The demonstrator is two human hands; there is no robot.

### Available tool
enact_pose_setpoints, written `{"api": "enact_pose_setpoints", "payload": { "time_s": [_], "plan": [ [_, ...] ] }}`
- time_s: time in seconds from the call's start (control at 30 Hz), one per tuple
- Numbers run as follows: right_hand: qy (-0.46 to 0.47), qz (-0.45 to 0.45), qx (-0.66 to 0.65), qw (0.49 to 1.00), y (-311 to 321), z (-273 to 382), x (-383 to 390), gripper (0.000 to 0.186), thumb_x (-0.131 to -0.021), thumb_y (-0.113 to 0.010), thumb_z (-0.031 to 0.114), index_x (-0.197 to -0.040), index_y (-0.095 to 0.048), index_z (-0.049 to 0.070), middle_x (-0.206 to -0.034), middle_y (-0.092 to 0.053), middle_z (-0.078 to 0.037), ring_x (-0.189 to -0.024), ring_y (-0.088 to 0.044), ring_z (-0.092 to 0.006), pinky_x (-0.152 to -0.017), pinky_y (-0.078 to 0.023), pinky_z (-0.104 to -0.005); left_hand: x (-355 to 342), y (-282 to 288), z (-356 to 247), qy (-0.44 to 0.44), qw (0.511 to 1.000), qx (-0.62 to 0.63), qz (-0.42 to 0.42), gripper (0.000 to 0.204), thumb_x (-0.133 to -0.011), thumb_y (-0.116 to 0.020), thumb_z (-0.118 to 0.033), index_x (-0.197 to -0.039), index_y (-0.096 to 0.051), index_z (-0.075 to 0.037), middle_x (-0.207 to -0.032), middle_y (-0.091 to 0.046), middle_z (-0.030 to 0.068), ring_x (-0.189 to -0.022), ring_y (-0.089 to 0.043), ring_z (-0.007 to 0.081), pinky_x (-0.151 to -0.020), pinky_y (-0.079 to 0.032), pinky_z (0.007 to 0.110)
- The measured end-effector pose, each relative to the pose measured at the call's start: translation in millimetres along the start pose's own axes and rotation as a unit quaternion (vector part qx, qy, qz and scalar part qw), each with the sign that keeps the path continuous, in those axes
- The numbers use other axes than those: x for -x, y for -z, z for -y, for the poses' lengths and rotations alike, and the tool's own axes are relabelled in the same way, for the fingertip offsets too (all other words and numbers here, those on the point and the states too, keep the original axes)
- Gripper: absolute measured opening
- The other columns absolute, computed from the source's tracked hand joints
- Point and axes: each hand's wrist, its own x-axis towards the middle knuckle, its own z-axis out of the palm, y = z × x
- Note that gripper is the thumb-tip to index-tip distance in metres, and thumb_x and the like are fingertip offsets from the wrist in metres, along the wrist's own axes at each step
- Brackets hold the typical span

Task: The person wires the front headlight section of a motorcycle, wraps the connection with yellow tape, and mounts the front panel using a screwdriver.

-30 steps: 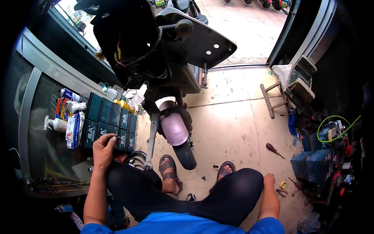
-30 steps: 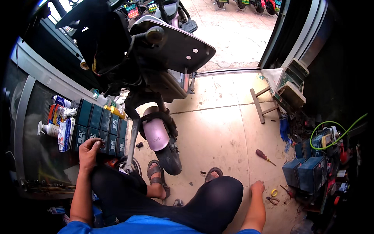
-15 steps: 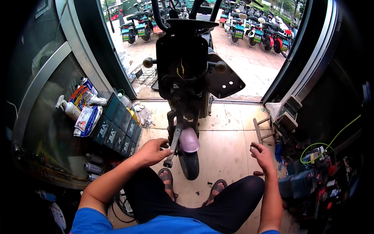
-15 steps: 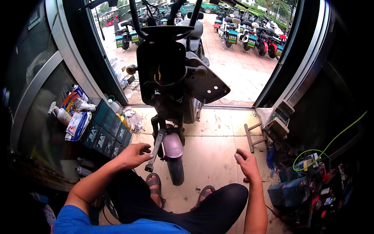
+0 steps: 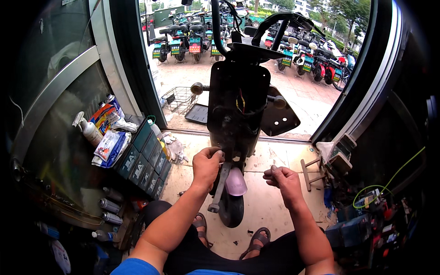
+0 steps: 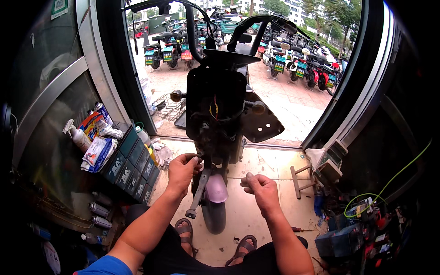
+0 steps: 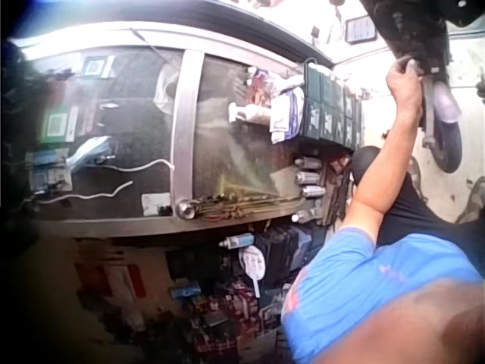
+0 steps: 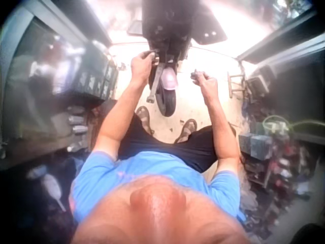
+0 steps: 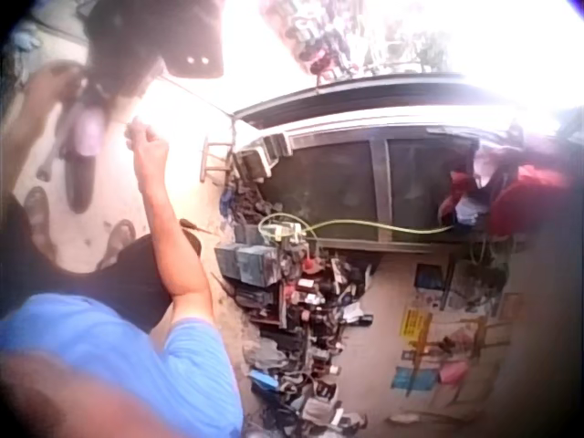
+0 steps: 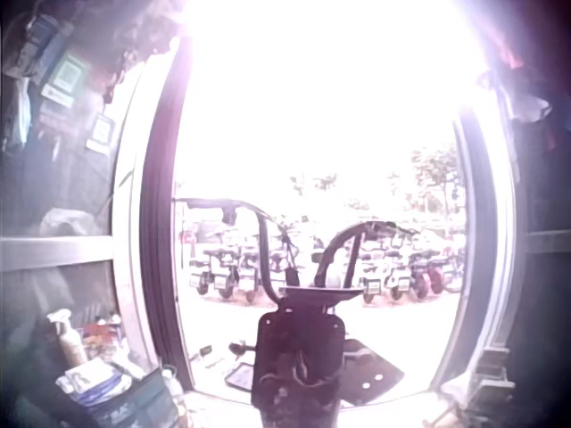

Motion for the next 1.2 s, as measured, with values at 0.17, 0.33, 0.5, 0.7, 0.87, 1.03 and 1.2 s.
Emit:
{"api": "enact_pose_setpoints", "payload": {
  "time_s": [0.17, 0.33, 0.5, 0.7, 0.87, 1.03, 1.2],
  "plan": [
    [-0.047, -0.012, 0.034, 0.998, -7.9, -25.4, 1.0, 0.029, -0.107, -0.069, 0.026, -0.108, -0.075, -0.002, -0.107, -0.078, -0.012, -0.099, -0.076, -0.0201, -0.087, -0.062, -0.0340, -1.7, 2.3, 0.2, 0.026, 0.998, 0.062, -0.007, 0.025, -0.104, -0.067, -0.008, -0.124, -0.069, 0.006, -0.110, -0.078, 0.0126, -0.090, -0.075, 0.0169, -0.074, -0.057, 0.027],
    [0.015, -0.012, 0.073, 0.997, -15.5, -14.4, -3.3, 0.023, -0.106, -0.069, 0.018, -0.114, -0.076, -0.003, -0.105, -0.078, -0.009, -0.098, -0.075, -0.0175, -0.086, -0.060, -0.0318, 1.2, -3.7, -10.4, 0.038, 0.996, 0.083, 0.016, 0.021, -0.105, -0.065, -0.007, -0.123, -0.069, 0.003, -0.110, -0.078, 0.0129, -0.091, -0.076, 0.0177, -0.074, -0.058, 0.027],
    [0.032, 0.000, 0.121, 0.992, -24.6, -16.6, -0.5, 0.021, -0.104, -0.072, 0.014, -0.114, -0.076, -0.004, -0.100, -0.078, -0.006, -0.092, -0.071, -0.0122, -0.085, -0.057, -0.0278, 0.6, -8.9, -12.3, 0.044, 0.996, 0.069, 0.024, 0.021, -0.106, -0.065, -0.007, -0.123, -0.069, 0.004, -0.111, -0.078, 0.0133, -0.092, -0.076, 0.0181, -0.075, -0.058, 0.027],
    [0.058, 0.013, 0.176, 0.983, -28.5, -15.0, 1.9, 0.024, -0.102, -0.074, 0.017, -0.115, -0.078, -0.003, -0.088, -0.077, -0.006, -0.079, -0.066, -0.0081, -0.072, -0.054, -0.0265, -1.2, -8.0, -10.5, 0.027, 0.997, 0.068, 0.010, 0.020, -0.105, -0.065, -0.007, -0.122, -0.070, 0.004, -0.110, -0.078, 0.0135, -0.092, -0.076, 0.0185, -0.076, -0.058, 0.027],
    [0.034, 0.011, 0.179, 0.983, -23.4, -10.5, 2.7, 0.019, -0.102, -0.073, 0.011, -0.114, -0.077, -0.003, -0.097, -0.078, -0.005, -0.088, -0.068, -0.0090, -0.081, -0.055, -0.0260, -0.1, -10.4, -12.1, 0.010, 0.998, 0.066, 0.009, 0.019, -0.105, -0.065, -0.007, -0.120, -0.071, 0.004, -0.108, -0.079, 0.0133, -0.091, -0.076, 0.0181, -0.076, -0.057, 0.028],
    [0.034, 0.011, 0.180, 0.983, -20.5, -9.0, 5.6, 0.018, -0.102, -0.073, 0.011, -0.113, -0.077, -0.003, -0.096, -0.077, -0.005, -0.088, -0.067, -0.0087, -0.080, -0.055, -0.0258, 1.1, -13.0, -14.6, -0.002, 0.998, 0.063, 0.000, 0.019, -0.105, -0.065, -0.007, -0.119, -0.071, 0.004, -0.108, -0.079, 0.0131, -0.090, -0.076, 0.0176, -0.077, -0.057, 0.027],
    [0.043, 0.010, 0.191, 0.981, -20.6, -2.8, 10.5, 0.018, -0.102, -0.074, 0.011, -0.113, -0.077, -0.003, -0.096, -0.077, -0.004, -0.087, -0.067, -0.0086, -0.079, -0.055, -0.0256, 1.2, -14.6, -14.5, -0.011, 0.998, 0.057, 0.003, 0.018, -0.105, -0.065, -0.007, -0.119, -0.071, 0.004, -0.108, -0.079, 0.0128, -0.091, -0.075, 0.0170, -0.076, -0.057, 0.027]
  ]
}}
